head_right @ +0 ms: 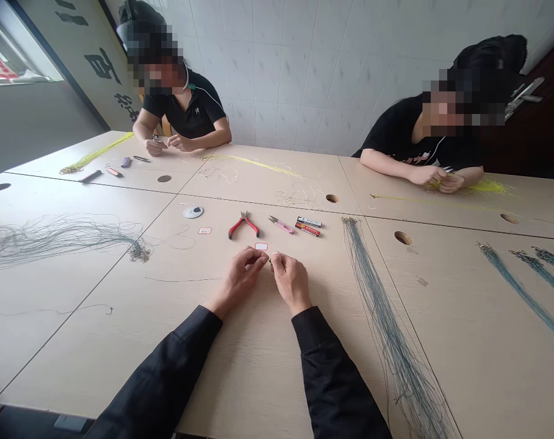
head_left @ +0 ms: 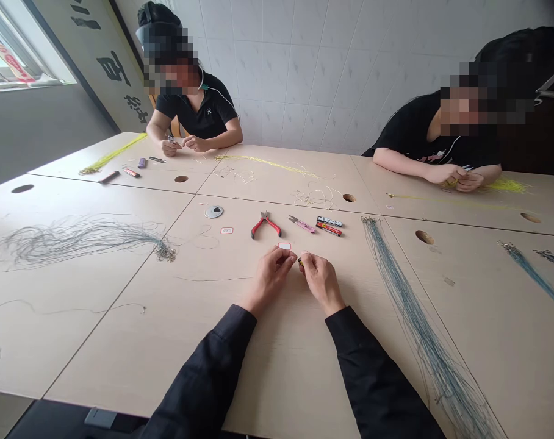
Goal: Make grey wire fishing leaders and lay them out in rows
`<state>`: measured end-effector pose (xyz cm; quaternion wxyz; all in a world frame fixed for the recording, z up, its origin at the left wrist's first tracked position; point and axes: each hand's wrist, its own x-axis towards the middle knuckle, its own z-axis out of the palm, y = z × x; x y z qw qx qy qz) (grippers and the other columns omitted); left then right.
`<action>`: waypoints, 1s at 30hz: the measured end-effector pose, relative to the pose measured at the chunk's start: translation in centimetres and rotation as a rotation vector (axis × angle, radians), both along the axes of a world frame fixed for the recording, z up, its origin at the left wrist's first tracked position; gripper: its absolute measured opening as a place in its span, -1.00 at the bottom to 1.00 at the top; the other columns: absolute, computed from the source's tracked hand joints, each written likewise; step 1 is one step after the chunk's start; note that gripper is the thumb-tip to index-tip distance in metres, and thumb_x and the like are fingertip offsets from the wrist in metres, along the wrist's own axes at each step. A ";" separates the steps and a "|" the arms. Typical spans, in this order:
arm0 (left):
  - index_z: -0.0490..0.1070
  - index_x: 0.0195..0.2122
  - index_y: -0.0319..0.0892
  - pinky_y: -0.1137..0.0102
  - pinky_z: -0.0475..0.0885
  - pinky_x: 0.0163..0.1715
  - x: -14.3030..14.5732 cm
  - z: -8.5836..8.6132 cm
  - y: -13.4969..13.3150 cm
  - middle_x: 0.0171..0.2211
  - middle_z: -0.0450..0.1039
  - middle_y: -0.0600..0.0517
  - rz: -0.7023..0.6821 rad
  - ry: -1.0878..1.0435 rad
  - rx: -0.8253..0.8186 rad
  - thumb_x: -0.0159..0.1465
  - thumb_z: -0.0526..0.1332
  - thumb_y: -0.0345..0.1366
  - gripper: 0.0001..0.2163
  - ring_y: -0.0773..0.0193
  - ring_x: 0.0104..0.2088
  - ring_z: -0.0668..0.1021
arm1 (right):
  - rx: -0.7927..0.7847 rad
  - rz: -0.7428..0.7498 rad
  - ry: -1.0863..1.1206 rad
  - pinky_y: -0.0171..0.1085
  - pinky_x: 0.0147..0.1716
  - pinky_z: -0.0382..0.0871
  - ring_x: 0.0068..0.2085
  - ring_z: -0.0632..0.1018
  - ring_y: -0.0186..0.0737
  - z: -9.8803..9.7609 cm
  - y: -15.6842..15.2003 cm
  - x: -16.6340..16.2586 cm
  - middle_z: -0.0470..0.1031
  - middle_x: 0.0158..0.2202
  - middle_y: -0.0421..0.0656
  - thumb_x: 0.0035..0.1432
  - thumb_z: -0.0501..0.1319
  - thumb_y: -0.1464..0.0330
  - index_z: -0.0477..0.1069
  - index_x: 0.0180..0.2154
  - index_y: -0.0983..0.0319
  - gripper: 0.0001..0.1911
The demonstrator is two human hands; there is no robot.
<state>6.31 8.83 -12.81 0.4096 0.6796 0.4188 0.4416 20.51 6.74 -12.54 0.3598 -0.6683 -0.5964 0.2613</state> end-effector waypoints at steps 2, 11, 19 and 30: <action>0.43 -0.41 -0.19 0.43 0.26 -0.38 0.0 0.0 0.0 -0.40 0.38 0.04 -0.005 0.000 0.005 0.33 0.14 -0.24 -0.79 0.33 -0.38 0.37 | 0.002 0.000 0.000 -0.33 -0.45 0.09 -0.53 0.32 -0.29 -0.1 0.0 0.0 0.34 -0.61 -0.21 0.30 -0.13 0.08 0.19 -0.59 0.19 -0.49; 0.45 -0.41 -0.19 0.42 0.28 -0.39 0.1 0.0 0.0 -0.41 0.39 0.02 0.001 0.007 0.014 0.33 0.14 -0.21 -0.77 0.31 -0.39 0.37 | 0.018 0.003 -0.022 -0.32 -0.44 0.11 -0.52 0.33 -0.27 -0.1 0.0 0.0 0.36 -0.60 -0.19 0.30 -0.15 0.07 0.19 -0.59 0.18 -0.48; 0.44 -0.38 -0.20 0.43 0.27 -0.38 0.1 -0.3 0.1 -0.39 0.38 0.03 0.011 -0.007 -0.010 0.31 0.15 -0.25 -0.82 0.34 -0.40 0.38 | -0.018 0.023 -0.033 -0.31 -0.46 0.06 -0.55 0.22 -0.30 -0.2 0.3 0.1 0.32 -0.61 -0.21 0.18 -0.10 0.18 0.18 -0.59 0.19 -0.63; 0.36 -0.41 -0.20 0.45 0.28 -0.41 0.3 -0.8 0.1 -0.41 0.33 0.06 0.059 -0.034 -0.010 0.27 0.16 -0.27 -0.86 0.38 -0.45 0.36 | 0.038 -0.035 0.358 -0.32 -0.38 0.29 -0.40 0.46 -0.23 -1.3 0.5 0.3 0.42 -0.48 -0.14 0.29 -0.13 0.03 0.22 -0.50 0.18 -0.52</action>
